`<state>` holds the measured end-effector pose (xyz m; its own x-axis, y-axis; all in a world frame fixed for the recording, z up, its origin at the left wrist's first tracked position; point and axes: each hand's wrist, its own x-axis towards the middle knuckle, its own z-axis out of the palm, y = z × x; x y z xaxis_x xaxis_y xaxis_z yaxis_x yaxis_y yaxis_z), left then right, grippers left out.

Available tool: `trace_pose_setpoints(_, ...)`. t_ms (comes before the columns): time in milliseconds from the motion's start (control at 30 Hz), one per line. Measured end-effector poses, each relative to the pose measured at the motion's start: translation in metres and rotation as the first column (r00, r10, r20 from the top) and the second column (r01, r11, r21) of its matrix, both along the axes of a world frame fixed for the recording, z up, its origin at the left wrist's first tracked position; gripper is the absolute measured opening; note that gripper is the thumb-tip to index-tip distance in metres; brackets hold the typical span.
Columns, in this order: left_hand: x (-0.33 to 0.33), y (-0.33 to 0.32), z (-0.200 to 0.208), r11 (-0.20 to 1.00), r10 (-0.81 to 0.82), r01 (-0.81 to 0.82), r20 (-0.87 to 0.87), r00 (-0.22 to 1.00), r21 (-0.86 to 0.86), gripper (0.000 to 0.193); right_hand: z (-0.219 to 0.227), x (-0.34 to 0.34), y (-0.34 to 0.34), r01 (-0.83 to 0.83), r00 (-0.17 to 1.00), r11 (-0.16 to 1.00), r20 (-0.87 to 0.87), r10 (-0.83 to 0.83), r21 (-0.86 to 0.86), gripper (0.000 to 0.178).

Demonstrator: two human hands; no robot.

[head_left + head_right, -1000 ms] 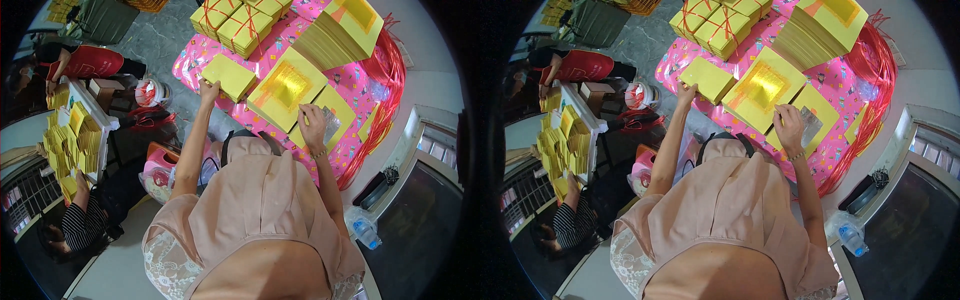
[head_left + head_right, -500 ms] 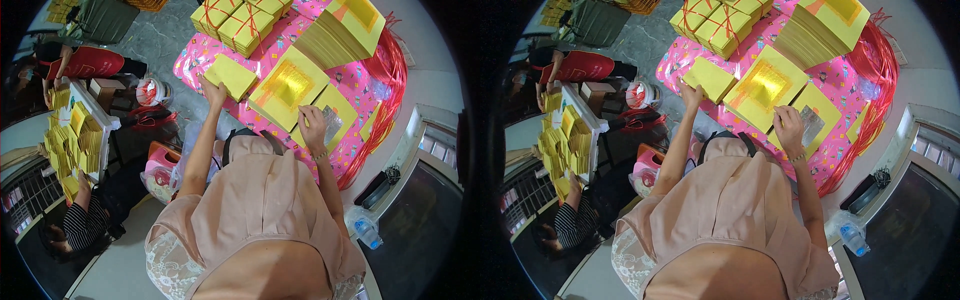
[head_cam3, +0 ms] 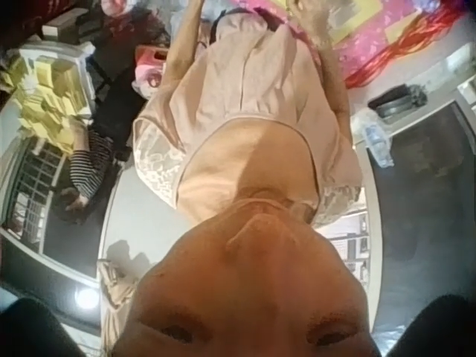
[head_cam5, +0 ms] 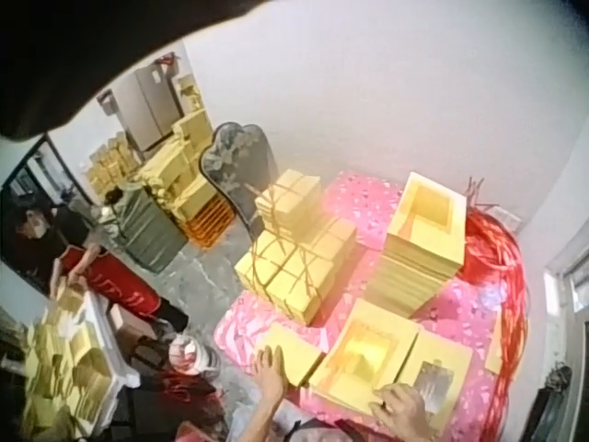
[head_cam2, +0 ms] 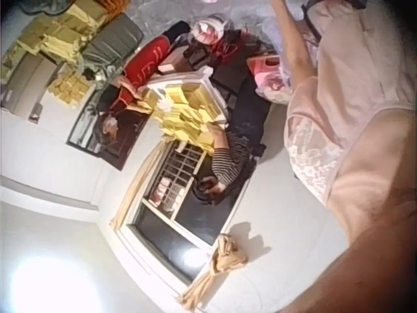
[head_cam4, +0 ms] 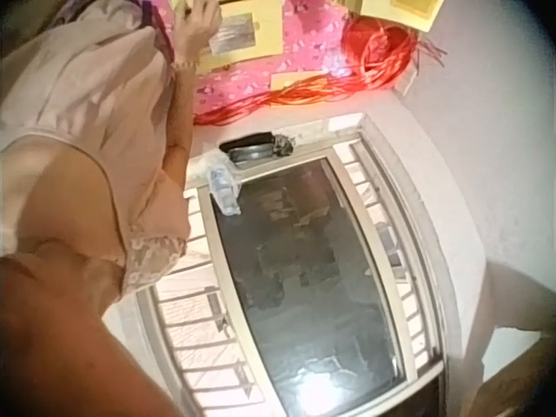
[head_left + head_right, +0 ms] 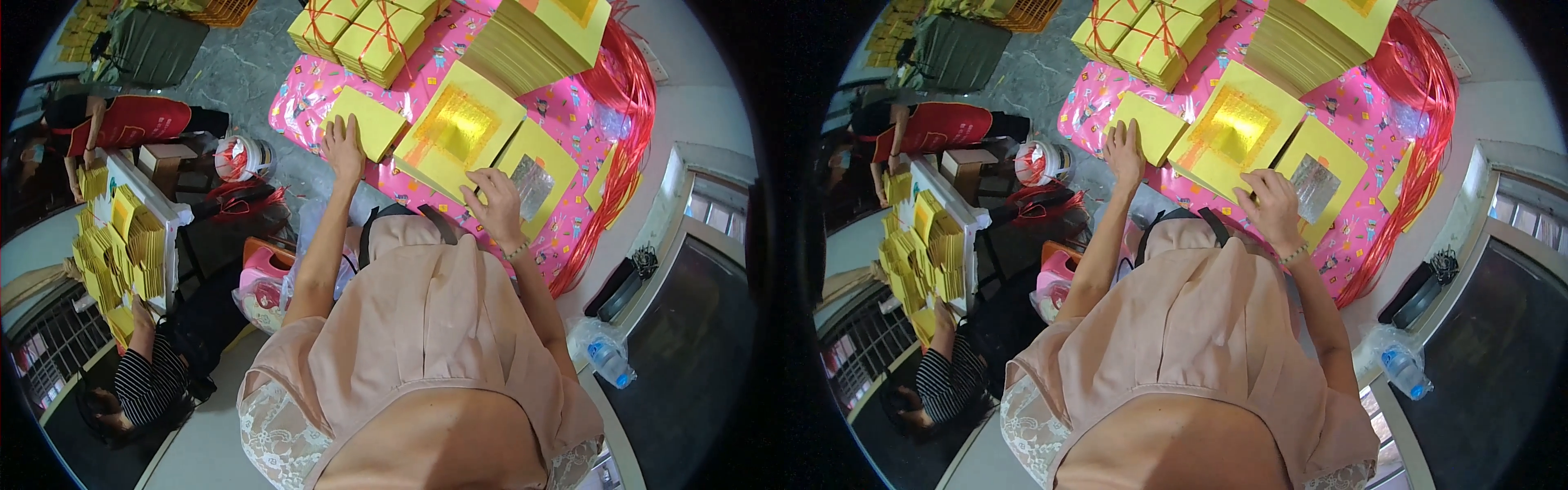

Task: Bundling stacks of yellow paper with red ribbons and adding decorative inserts.

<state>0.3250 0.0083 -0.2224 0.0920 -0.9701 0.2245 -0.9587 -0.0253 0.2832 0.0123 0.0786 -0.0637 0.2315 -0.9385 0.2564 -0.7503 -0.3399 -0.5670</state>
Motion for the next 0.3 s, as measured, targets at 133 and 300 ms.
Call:
trace_pose_setpoints(133, 0.000, 0.003, -0.002, 1.000, -0.023, 0.023, -0.032, 0.999, 0.013, 0.057, 0.003, 0.004, 0.007, -0.016, 1.000, 0.998, -0.026, 0.018, 0.060, 0.031)
trace_pose_setpoints(300, -0.002, 0.012, -0.006, 0.987, -0.022, 0.030, -0.052, 0.998, 0.161, 0.079, -0.014, 0.006, 0.014, -0.004, 0.997, 0.997, -0.078, 0.010, 0.076, 0.040)
